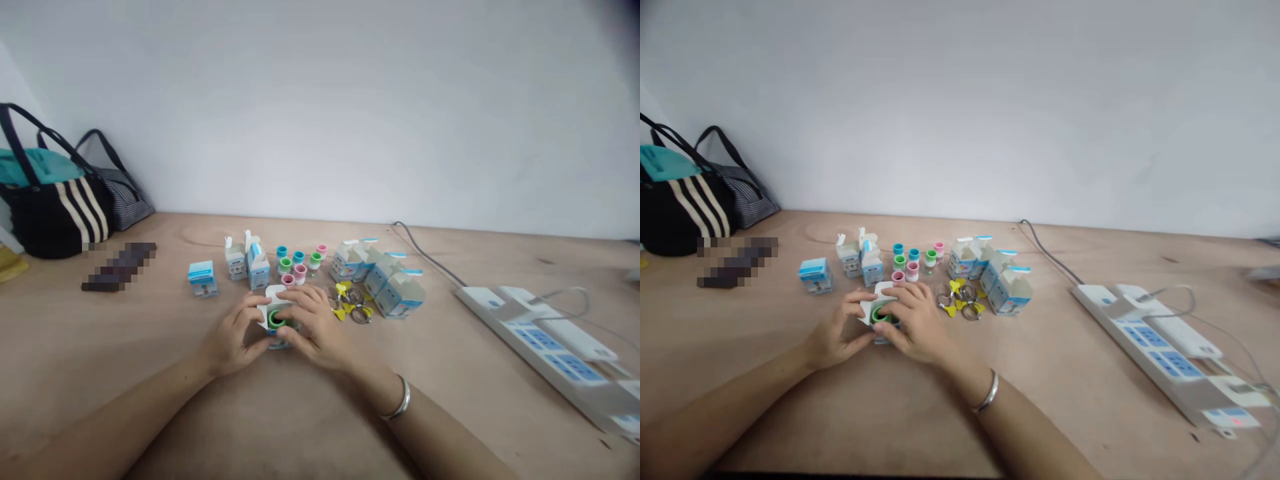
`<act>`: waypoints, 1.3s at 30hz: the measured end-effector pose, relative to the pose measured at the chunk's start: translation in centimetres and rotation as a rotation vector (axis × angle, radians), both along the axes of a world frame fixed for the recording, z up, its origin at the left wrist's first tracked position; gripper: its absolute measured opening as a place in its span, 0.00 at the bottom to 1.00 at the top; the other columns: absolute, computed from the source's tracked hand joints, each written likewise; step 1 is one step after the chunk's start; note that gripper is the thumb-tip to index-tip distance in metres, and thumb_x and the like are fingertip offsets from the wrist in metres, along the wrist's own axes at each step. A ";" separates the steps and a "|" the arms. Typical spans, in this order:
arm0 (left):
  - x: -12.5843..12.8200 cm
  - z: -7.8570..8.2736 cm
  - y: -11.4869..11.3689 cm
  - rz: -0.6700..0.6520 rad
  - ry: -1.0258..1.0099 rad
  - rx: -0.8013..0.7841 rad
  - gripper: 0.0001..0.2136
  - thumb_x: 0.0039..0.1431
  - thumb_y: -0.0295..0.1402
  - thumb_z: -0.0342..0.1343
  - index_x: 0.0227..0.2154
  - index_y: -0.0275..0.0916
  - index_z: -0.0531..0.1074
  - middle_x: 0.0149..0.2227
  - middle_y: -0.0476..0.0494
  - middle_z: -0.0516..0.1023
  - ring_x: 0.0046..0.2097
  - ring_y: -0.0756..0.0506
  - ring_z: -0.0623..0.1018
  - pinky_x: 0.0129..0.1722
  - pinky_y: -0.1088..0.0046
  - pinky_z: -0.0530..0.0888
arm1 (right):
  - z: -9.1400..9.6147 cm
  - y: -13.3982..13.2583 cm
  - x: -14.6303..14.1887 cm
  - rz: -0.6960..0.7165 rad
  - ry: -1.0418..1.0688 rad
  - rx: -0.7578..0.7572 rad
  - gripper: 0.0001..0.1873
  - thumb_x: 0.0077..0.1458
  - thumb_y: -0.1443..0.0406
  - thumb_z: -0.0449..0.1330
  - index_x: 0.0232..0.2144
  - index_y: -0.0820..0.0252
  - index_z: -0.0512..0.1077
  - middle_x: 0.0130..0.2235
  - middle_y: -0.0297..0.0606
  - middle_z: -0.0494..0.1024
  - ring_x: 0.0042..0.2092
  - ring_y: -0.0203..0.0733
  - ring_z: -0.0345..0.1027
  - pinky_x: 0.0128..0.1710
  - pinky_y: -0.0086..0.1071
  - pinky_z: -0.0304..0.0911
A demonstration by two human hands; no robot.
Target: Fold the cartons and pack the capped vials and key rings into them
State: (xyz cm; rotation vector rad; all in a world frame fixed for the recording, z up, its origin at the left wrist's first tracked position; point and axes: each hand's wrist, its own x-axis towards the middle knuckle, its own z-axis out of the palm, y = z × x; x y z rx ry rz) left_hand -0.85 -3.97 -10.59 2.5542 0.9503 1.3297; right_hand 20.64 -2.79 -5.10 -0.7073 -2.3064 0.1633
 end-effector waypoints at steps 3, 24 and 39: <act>0.0 0.2 -0.1 0.008 0.008 0.010 0.15 0.53 0.31 0.59 0.41 0.41 0.60 0.52 0.37 0.68 0.55 0.41 0.69 0.55 0.54 0.69 | 0.4 1.0 1.4 -0.156 0.072 -0.005 0.12 0.60 0.61 0.52 0.41 0.58 0.71 0.45 0.43 0.75 0.48 0.44 0.66 0.48 0.39 0.57; 0.1 0.5 -0.1 0.012 0.066 0.072 0.12 0.55 0.30 0.58 0.42 0.41 0.67 0.52 0.38 0.65 0.54 0.41 0.70 0.58 0.53 0.66 | 1.5 2.2 3.6 -0.283 0.452 -0.131 0.12 0.56 0.60 0.57 0.23 0.58 0.66 0.25 0.34 0.68 0.30 0.38 0.62 0.32 0.33 0.57; 0.2 0.7 -0.2 0.017 0.093 0.074 0.12 0.55 0.30 0.57 0.43 0.41 0.66 0.53 0.37 0.65 0.54 0.41 0.70 0.59 0.51 0.64 | 0.2 -0.1 0.4 -0.121 0.351 -0.475 0.15 0.54 0.57 0.59 0.21 0.60 0.66 0.21 0.30 0.65 0.26 0.33 0.56 0.26 0.28 0.53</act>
